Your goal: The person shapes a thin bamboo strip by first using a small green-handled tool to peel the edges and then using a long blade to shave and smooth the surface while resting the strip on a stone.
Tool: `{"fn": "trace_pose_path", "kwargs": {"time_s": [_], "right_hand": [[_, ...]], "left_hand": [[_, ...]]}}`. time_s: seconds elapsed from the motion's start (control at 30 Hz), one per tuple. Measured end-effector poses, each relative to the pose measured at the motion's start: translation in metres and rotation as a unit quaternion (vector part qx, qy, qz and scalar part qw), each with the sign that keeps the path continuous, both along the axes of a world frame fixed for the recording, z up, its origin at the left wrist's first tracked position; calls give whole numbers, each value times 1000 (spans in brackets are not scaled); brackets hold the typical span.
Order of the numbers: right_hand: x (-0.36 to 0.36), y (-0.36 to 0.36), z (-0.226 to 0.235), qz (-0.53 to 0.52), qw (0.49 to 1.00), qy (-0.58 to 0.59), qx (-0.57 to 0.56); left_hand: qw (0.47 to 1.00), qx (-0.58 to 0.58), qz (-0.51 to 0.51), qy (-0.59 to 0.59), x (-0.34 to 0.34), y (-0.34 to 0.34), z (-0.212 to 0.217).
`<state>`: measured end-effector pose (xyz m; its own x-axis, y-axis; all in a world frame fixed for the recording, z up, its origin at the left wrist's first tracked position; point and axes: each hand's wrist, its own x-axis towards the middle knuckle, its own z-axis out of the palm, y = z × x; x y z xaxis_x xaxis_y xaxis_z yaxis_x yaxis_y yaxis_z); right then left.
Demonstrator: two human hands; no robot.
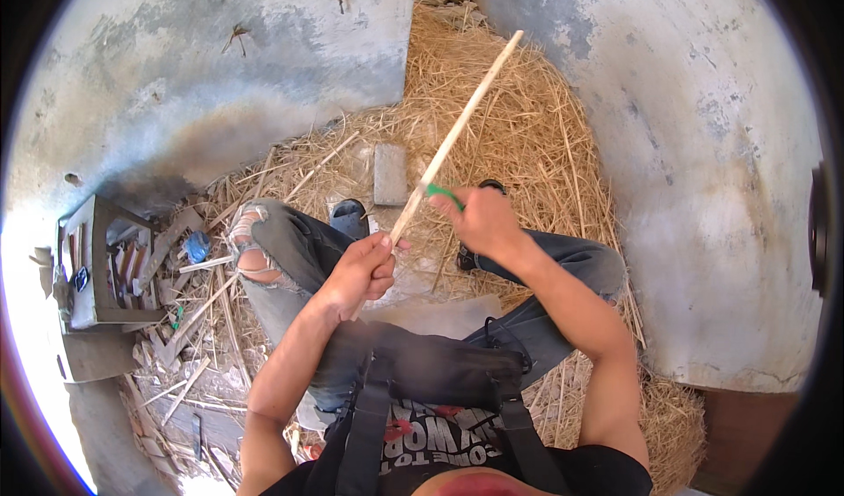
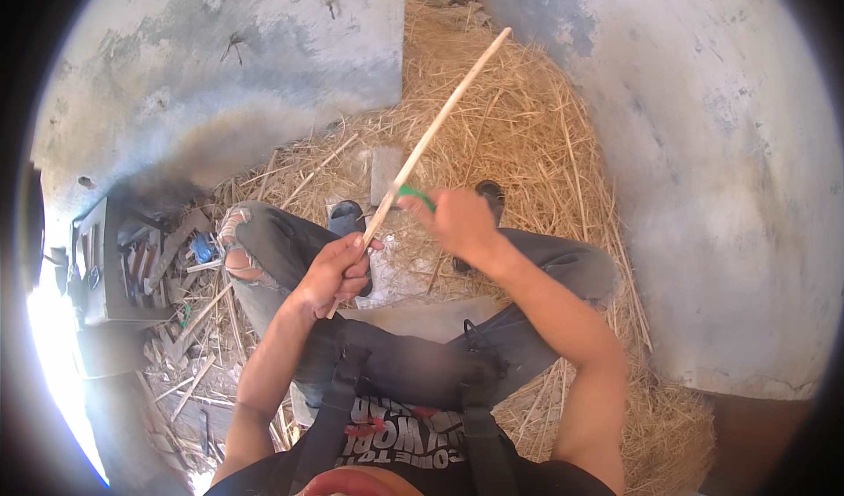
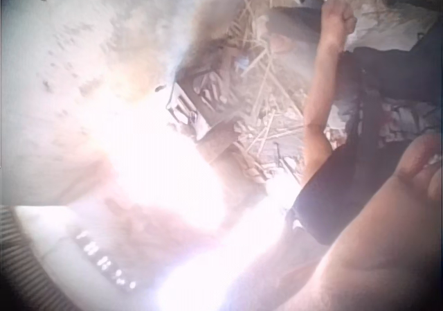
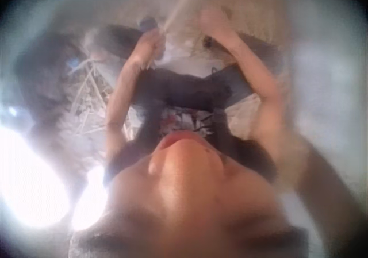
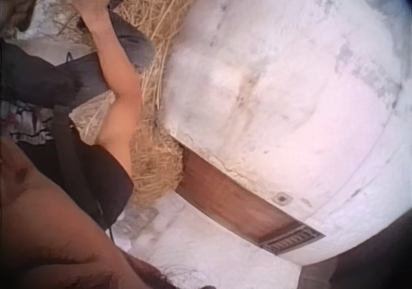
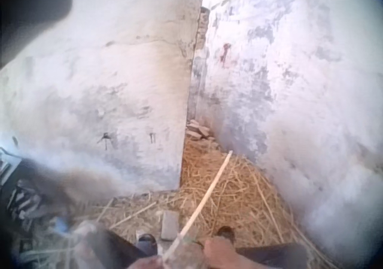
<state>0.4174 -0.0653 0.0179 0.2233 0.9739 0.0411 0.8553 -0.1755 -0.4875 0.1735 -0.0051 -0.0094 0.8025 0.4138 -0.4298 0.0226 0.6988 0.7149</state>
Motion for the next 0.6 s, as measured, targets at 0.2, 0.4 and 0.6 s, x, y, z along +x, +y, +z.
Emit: {"fn": "trace_pose_path", "kwargs": {"time_s": [0.2, 0.4, 0.6], "right_hand": [[2, 15, -25, 27, 997, -72, 34], [99, 36, -14, -146, 988, -41, 16], [107, 20, -6, -169, 954, 208, 133]], "left_hand": [[995, -96, 4, -27, -3, 1, 0], [995, -69, -66, -9, -7, -7, 1], [996, 62, -42, -45, 2, -9, -3]]}}
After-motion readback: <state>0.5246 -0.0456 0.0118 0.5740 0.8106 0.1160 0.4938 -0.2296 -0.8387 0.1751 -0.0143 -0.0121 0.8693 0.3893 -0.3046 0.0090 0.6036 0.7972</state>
